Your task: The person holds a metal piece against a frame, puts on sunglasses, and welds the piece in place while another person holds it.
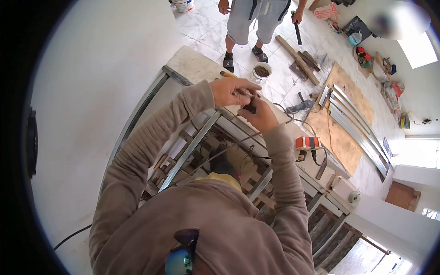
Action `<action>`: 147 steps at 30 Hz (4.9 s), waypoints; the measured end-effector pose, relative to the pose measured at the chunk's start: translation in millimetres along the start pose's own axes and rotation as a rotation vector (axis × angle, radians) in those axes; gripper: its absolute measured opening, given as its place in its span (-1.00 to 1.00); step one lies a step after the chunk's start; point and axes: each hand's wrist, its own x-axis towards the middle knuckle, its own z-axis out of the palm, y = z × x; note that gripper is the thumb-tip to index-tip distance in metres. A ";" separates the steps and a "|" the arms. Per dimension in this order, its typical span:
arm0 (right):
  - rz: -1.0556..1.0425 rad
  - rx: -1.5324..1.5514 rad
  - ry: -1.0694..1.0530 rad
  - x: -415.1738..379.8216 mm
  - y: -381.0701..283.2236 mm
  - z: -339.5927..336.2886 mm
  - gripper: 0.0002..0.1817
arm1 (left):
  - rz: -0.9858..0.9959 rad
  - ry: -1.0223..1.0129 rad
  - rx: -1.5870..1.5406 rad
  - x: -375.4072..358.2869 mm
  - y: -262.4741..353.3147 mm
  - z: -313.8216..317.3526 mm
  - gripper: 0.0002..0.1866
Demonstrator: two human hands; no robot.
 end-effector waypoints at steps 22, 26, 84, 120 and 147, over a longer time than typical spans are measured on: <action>0.096 0.088 0.166 26.8 92.1 42.7 -0.67 | -0.157 0.355 0.102 -29.6 -94.7 27.0 -0.83; 0.097 0.051 0.211 15.0 105.0 50.9 -0.70 | -0.152 0.283 0.166 -23.5 -105.0 28.3 -0.87; 0.157 -0.380 0.223 31.8 82.5 61.4 -0.58 | -0.587 0.578 0.730 -91.5 -143.3 2.0 -0.66; -0.117 0.095 0.335 -29.7 29.5 114.7 -0.69 | -0.366 0.313 -0.402 -367.7 13.6 201.4 -0.51; -0.206 -0.248 0.257 -172.4 -66.4 270.1 -0.55 | -1.733 2.595 0.327 -1098.9 -125.9 496.2 -0.57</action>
